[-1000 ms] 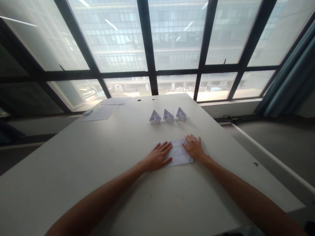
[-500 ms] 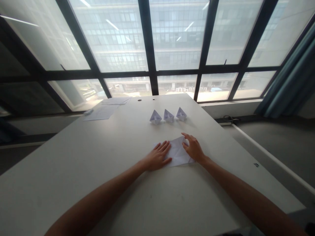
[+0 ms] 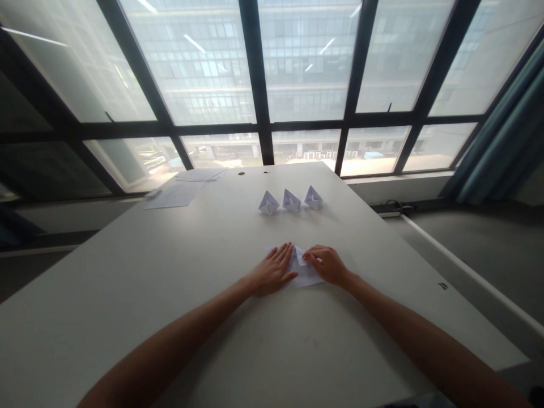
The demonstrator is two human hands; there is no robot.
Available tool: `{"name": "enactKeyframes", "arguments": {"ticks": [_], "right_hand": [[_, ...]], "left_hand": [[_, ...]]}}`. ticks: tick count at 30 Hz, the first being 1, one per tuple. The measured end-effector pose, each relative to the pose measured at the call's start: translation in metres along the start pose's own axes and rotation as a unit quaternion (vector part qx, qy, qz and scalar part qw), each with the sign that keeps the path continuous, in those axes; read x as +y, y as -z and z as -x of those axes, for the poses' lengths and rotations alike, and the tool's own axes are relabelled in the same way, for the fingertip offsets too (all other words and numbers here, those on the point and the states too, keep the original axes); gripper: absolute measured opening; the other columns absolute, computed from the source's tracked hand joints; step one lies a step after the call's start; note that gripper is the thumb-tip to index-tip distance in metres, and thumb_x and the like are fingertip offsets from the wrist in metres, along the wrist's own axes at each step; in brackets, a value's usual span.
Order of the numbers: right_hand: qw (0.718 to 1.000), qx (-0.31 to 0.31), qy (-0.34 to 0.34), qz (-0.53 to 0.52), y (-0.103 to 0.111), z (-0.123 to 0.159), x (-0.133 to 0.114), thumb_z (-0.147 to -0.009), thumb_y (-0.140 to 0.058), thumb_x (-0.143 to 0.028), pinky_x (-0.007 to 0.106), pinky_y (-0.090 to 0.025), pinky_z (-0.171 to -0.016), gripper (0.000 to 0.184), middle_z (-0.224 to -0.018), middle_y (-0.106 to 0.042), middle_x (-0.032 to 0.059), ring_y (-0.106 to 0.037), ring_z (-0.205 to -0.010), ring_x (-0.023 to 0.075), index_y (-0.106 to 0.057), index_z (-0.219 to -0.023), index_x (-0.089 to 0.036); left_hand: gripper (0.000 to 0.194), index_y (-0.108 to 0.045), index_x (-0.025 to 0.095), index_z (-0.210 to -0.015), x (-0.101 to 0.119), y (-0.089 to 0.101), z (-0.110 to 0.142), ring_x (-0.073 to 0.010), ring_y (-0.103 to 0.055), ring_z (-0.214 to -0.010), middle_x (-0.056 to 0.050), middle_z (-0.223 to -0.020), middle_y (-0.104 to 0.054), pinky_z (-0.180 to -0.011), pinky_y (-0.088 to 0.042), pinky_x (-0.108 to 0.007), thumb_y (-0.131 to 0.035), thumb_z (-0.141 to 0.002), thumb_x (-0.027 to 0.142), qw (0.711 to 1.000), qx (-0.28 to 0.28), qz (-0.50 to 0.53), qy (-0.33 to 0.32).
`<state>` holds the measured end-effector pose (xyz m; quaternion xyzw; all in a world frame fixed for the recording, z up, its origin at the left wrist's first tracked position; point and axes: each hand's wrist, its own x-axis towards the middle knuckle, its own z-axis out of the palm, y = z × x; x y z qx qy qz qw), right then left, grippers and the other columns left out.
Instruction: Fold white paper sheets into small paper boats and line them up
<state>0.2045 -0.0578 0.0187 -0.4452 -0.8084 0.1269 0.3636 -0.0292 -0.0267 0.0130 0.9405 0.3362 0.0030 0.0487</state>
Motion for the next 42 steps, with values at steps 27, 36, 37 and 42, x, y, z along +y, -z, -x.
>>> {"name": "enactKeyframes", "arguments": {"ticks": [27,36,37,42], "right_hand": [[0.975,-0.102,-0.067,0.184,-0.013,0.004,0.01,-0.087,-0.057,-0.054,0.057,-0.015,-0.115,0.066,-0.155,-0.033,0.0145,-0.021,-0.145,0.0324,-0.043,-0.144,-0.024],[0.96,-0.175,-0.127,0.18,0.007,0.006,0.037,-0.094,-0.049,-0.044,0.058,-0.013,-0.115,0.063,-0.161,-0.018,0.013,-0.009,-0.149,0.0308,-0.031,-0.151,-0.025],[0.96,-0.181,-0.124,0.175,0.01,0.006,0.039,-0.093,-0.05,-0.041,0.057,-0.015,-0.115,0.063,-0.161,-0.019,0.0128,-0.01,-0.149,0.0303,-0.031,-0.151,-0.025],[0.973,-0.115,-0.095,0.174,0.011,0.003,0.037,-0.094,-0.049,-0.031,0.051,-0.02,-0.116,0.049,-0.155,-0.034,0.0124,-0.022,-0.146,0.0263,-0.047,-0.142,-0.021]], "left_hand": [[0.07,-0.019,0.021,-0.155,0.002,0.001,-0.003,-0.0265,-0.013,-0.149,-0.007,-0.16,-0.018,-0.12,-0.013,-0.046,-0.029,-0.098,0.06,0.998,0.05,0.03,0.011],[0.07,-0.017,0.023,-0.156,0.001,0.001,-0.002,-0.0261,-0.012,-0.149,-0.005,-0.161,-0.017,-0.12,-0.013,-0.045,-0.027,-0.098,0.061,0.999,0.042,0.024,0.011],[0.07,-0.017,0.023,-0.156,0.001,0.001,-0.002,-0.0262,-0.012,-0.149,-0.005,-0.161,-0.016,-0.12,-0.013,-0.045,-0.027,-0.098,0.061,0.999,0.041,0.024,0.011],[0.07,-0.016,0.024,-0.156,0.0,-0.001,-0.003,-0.0261,-0.012,-0.149,-0.004,-0.161,-0.016,-0.12,-0.013,-0.046,-0.027,-0.098,0.061,0.999,0.041,0.024,0.008]]}}
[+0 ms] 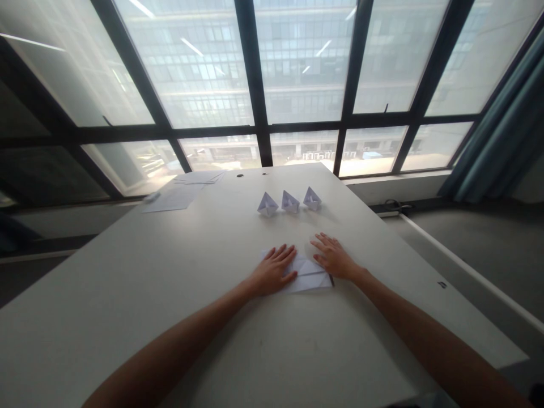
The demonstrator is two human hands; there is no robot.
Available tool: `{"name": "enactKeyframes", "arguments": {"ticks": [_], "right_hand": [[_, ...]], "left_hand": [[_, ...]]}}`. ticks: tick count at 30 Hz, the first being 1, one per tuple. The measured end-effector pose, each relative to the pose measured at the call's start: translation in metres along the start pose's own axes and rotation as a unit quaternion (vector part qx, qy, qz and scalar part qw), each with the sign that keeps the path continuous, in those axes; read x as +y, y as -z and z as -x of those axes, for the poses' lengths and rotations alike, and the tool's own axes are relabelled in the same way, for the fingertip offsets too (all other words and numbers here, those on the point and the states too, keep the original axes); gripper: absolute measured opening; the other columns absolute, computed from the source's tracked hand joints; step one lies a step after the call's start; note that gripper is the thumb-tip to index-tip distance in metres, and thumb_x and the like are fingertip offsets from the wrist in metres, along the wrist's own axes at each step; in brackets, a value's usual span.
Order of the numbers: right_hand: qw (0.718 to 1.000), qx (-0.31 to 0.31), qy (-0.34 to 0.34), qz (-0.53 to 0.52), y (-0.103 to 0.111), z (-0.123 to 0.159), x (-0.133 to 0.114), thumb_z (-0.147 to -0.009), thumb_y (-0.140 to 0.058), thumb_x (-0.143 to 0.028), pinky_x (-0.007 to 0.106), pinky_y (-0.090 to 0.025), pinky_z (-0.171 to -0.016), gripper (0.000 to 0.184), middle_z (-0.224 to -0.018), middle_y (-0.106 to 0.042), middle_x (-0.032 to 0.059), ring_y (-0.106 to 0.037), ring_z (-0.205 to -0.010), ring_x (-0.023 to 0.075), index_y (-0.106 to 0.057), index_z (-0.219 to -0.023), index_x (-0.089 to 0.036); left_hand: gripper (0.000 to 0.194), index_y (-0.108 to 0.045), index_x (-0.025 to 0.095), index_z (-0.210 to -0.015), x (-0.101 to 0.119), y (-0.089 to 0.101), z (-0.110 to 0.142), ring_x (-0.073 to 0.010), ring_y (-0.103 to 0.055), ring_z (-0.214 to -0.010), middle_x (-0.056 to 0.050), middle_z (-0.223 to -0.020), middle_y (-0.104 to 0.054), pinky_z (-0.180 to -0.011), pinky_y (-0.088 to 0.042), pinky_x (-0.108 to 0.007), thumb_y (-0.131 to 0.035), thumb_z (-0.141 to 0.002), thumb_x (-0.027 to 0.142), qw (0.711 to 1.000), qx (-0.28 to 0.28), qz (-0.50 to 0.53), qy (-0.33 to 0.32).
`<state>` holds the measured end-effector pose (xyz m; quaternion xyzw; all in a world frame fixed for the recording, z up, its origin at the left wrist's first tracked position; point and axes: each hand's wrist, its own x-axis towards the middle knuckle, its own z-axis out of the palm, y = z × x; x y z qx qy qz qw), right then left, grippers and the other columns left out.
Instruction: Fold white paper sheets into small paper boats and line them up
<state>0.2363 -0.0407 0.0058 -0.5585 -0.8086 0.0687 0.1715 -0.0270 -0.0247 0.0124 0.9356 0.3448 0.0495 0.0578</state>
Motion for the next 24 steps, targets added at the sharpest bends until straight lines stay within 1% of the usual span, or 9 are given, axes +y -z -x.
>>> {"name": "enactKeyframes", "arguments": {"ticks": [2,4,7,9,13,17,24], "right_hand": [[0.999,0.042,0.013,-0.009,-0.003,-0.002,-0.009,-0.094,-0.05,-0.031,0.049,-0.023,-0.116,0.046,-0.152,-0.04,0.0116,-0.028,-0.144,0.0247,-0.051,-0.139,-0.021],[0.997,0.061,0.044,-0.024,-0.006,-0.002,-0.021,-0.093,-0.052,-0.031,0.047,-0.024,-0.116,0.046,-0.149,-0.044,0.0104,-0.031,-0.143,0.0237,-0.051,-0.138,-0.022],[0.993,0.04,0.101,-0.049,-0.01,-0.001,-0.036,-0.092,-0.053,-0.03,0.047,-0.024,-0.117,0.05,-0.149,-0.046,0.0093,-0.033,-0.142,0.0226,-0.048,-0.142,-0.023],[0.99,0.018,0.125,-0.066,-0.012,0.0,-0.042,-0.093,-0.052,-0.028,0.046,-0.025,-0.116,0.052,-0.149,-0.045,0.0084,-0.035,-0.141,0.0215,-0.044,-0.144,-0.023],[0.988,-0.003,0.131,-0.085,-0.011,0.002,-0.043,-0.093,-0.05,-0.025,0.045,-0.027,-0.116,0.052,-0.149,-0.045,0.0079,-0.038,-0.139,0.0212,-0.044,-0.145,-0.022],[0.986,-0.017,0.145,-0.081,-0.008,0.002,-0.042,-0.094,-0.048,-0.024,0.048,-0.025,-0.116,0.049,-0.148,-0.046,0.0077,-0.038,-0.14,0.0223,-0.045,-0.143,-0.021],[0.986,-0.021,0.148,-0.07,-0.006,0.002,-0.044,-0.095,-0.047,-0.025,0.051,-0.024,-0.115,0.046,-0.148,-0.046,0.0076,-0.037,-0.14,0.0238,-0.049,-0.141,-0.023]], "left_hand": [[0.069,-0.018,0.024,-0.156,0.0,0.0,0.0,-0.0266,-0.013,-0.149,-0.005,-0.161,-0.017,-0.119,-0.013,-0.046,-0.028,-0.098,0.061,1.0,0.003,0.0,0.0],[0.069,-0.018,0.024,-0.156,0.001,0.0,0.0,-0.027,-0.013,-0.148,-0.005,-0.16,-0.018,-0.119,-0.014,-0.046,-0.028,-0.098,0.06,1.0,0.008,0.001,0.0],[0.069,-0.017,0.023,-0.156,0.003,0.0,0.0,-0.0259,-0.014,-0.148,-0.006,-0.16,-0.02,-0.12,-0.014,-0.045,-0.028,-0.099,0.059,1.0,0.016,0.004,-0.001],[0.069,-0.017,0.022,-0.156,0.003,0.0,0.0,-0.0246,-0.015,-0.148,-0.007,-0.16,-0.02,-0.12,-0.014,-0.044,-0.028,-0.099,0.059,1.0,0.02,0.005,0.0],[0.071,-0.017,0.02,-0.156,0.001,-0.002,0.0,-0.0234,-0.015,-0.148,-0.009,-0.16,-0.017,-0.12,-0.013,-0.042,-0.026,-0.098,0.06,1.0,0.021,0.001,0.004],[0.074,-0.015,0.016,-0.156,0.0,-0.004,0.0,-0.0232,-0.013,-0.149,-0.01,-0.161,-0.015,-0.12,-0.012,-0.042,-0.026,-0.098,0.061,1.0,0.016,-0.004,0.009],[0.073,-0.018,0.017,-0.155,0.0,-0.003,0.0,-0.023,-0.014,-0.149,-0.01,-0.16,-0.016,-0.12,-0.012,-0.042,-0.026,-0.098,0.061,1.0,0.015,-0.004,0.01]]}}
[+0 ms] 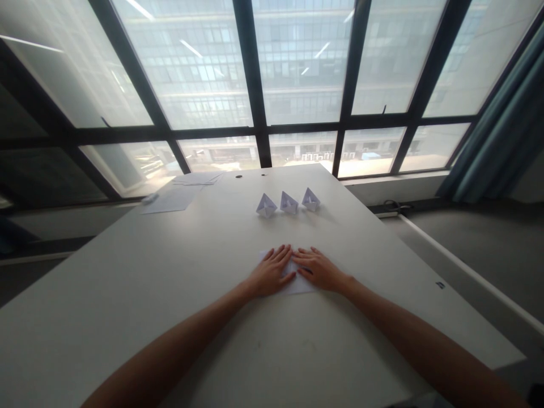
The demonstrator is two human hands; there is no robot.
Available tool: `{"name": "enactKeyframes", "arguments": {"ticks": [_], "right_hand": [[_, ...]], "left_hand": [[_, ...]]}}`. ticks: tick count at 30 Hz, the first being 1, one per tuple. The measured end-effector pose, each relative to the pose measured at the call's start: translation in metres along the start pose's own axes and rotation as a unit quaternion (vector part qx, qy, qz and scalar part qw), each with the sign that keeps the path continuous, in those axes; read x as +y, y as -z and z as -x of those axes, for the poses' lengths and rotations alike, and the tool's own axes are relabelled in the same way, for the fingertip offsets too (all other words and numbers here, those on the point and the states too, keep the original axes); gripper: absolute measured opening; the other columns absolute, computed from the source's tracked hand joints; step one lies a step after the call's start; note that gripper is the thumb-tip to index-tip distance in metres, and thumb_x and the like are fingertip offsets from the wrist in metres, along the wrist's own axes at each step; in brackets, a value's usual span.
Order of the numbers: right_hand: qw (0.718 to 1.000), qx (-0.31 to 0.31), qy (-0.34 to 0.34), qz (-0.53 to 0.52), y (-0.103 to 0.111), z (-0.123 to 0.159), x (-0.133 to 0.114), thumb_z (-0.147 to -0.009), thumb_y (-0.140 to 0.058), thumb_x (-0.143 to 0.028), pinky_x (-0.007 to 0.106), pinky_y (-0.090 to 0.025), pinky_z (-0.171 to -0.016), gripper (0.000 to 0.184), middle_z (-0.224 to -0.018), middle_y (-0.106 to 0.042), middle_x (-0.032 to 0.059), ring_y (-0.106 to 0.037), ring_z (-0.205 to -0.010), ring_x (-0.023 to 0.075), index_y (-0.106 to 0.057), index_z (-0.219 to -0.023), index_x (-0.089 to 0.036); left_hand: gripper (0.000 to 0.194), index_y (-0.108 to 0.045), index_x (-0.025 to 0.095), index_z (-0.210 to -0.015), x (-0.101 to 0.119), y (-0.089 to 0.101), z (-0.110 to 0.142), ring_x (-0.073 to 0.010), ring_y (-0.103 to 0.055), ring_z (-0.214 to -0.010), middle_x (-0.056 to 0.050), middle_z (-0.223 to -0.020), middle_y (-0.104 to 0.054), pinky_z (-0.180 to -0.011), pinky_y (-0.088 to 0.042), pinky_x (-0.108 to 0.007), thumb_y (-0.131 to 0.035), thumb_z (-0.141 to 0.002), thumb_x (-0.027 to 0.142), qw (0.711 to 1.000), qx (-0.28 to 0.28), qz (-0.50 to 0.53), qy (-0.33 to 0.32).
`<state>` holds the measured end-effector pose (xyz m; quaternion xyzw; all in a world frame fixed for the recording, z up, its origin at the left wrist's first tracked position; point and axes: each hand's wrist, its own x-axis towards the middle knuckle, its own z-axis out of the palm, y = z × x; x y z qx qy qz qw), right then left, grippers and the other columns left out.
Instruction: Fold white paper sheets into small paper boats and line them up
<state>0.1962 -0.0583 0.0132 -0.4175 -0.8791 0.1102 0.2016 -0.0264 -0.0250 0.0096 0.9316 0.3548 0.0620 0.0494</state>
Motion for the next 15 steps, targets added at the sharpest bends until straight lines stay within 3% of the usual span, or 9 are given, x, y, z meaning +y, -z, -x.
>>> {"name": "enactKeyframes", "arguments": {"ticks": [11,15], "right_hand": [[1.0,-0.012,0.003,0.007,0.0017,-0.0005,-0.0001,-0.097,-0.044,-0.028,0.055,-0.021,-0.115,0.044,-0.149,-0.044,0.0079,-0.034,-0.141,0.0251,-0.049,-0.141,-0.024],[1.0,-0.008,0.006,0.009,0.0011,0.0,-0.0004,-0.097,-0.044,-0.027,0.057,-0.021,-0.114,0.042,-0.149,-0.045,0.0078,-0.035,-0.141,0.0254,-0.05,-0.139,-0.025]], "left_hand": [[0.071,-0.019,0.016,-0.155,-0.0015,-0.0034,-0.0008,-0.0228,-0.015,-0.148,-0.01,-0.16,-0.018,-0.12,-0.013,-0.042,-0.026,-0.099,0.058,1.0,0.009,0.0,0.0],[0.066,-0.021,0.019,-0.155,-0.0013,-0.0044,-0.0004,-0.0236,-0.015,-0.148,-0.008,-0.16,-0.021,-0.12,-0.012,-0.046,-0.025,-0.1,0.055,1.0,0.014,-0.004,0.014]]}}
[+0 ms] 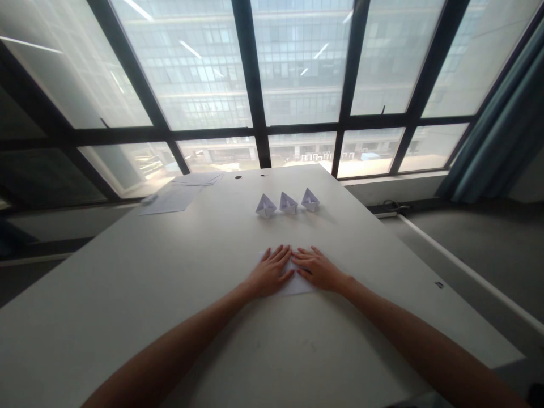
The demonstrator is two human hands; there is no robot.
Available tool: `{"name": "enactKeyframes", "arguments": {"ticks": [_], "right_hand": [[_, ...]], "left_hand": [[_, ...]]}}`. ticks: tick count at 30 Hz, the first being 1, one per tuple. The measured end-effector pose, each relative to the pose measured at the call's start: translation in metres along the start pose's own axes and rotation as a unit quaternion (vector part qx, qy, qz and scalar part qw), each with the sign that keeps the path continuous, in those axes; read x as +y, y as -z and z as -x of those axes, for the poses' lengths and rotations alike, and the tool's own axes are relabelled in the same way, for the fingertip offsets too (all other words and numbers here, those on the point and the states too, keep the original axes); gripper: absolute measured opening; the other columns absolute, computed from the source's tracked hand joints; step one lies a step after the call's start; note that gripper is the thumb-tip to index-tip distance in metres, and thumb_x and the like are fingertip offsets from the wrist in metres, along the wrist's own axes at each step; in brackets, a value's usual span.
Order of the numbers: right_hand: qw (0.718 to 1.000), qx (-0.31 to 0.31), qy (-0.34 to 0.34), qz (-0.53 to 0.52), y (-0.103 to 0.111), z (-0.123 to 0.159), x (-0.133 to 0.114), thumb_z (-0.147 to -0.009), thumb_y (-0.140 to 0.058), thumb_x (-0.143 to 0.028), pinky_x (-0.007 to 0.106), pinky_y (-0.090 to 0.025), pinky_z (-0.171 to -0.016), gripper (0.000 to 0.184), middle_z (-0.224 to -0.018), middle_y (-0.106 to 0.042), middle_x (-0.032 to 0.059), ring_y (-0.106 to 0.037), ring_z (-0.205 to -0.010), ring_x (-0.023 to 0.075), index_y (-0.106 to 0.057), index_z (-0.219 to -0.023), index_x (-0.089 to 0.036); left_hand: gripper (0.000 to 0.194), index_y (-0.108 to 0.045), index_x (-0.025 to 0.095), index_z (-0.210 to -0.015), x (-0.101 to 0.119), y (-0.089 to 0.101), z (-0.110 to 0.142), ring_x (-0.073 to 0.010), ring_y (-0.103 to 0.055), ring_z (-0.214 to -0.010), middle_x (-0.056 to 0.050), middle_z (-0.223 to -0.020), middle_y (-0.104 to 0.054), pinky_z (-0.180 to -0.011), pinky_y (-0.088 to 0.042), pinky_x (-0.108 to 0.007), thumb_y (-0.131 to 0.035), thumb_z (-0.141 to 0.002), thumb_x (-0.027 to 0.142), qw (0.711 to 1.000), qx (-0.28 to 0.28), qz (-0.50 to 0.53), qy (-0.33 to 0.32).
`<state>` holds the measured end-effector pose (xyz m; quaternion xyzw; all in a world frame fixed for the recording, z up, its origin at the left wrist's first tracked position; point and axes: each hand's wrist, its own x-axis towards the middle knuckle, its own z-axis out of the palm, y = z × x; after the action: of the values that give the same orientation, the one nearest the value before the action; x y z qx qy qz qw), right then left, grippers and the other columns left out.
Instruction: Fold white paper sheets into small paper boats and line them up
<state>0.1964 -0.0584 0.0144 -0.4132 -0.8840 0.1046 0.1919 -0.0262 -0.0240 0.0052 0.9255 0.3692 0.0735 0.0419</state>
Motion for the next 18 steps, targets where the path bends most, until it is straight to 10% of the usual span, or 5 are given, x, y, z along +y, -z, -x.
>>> {"name": "enactKeyframes", "arguments": {"ticks": [12,18], "right_hand": [[1.0,-0.004,0.0,0.03,0.002,0.001,0.002,-0.098,-0.047,-0.029,0.058,-0.019,-0.114,0.035,-0.144,-0.052,0.0085,-0.036,-0.14,0.0255,-0.057,-0.131,-0.025],[0.999,-0.006,-0.007,0.046,0.005,0.002,0.004,-0.098,-0.047,-0.029,0.061,-0.018,-0.113,0.031,-0.143,-0.053,0.0077,-0.036,-0.14,0.0268,-0.06,-0.126,-0.025]], "left_hand": [[0.052,-0.036,0.022,-0.148,-0.016,-0.006,-0.004,-0.0305,-0.026,-0.144,-0.01,-0.155,-0.035,-0.114,-0.019,-0.057,-0.039,-0.099,0.042,0.987,0.046,-0.012,0.151],[0.048,-0.049,0.019,-0.137,-0.034,0.002,-0.005,-0.0285,-0.051,-0.122,-0.012,-0.132,-0.056,-0.108,-0.034,-0.045,-0.054,-0.093,0.039,0.971,0.136,-0.014,0.199]]}}
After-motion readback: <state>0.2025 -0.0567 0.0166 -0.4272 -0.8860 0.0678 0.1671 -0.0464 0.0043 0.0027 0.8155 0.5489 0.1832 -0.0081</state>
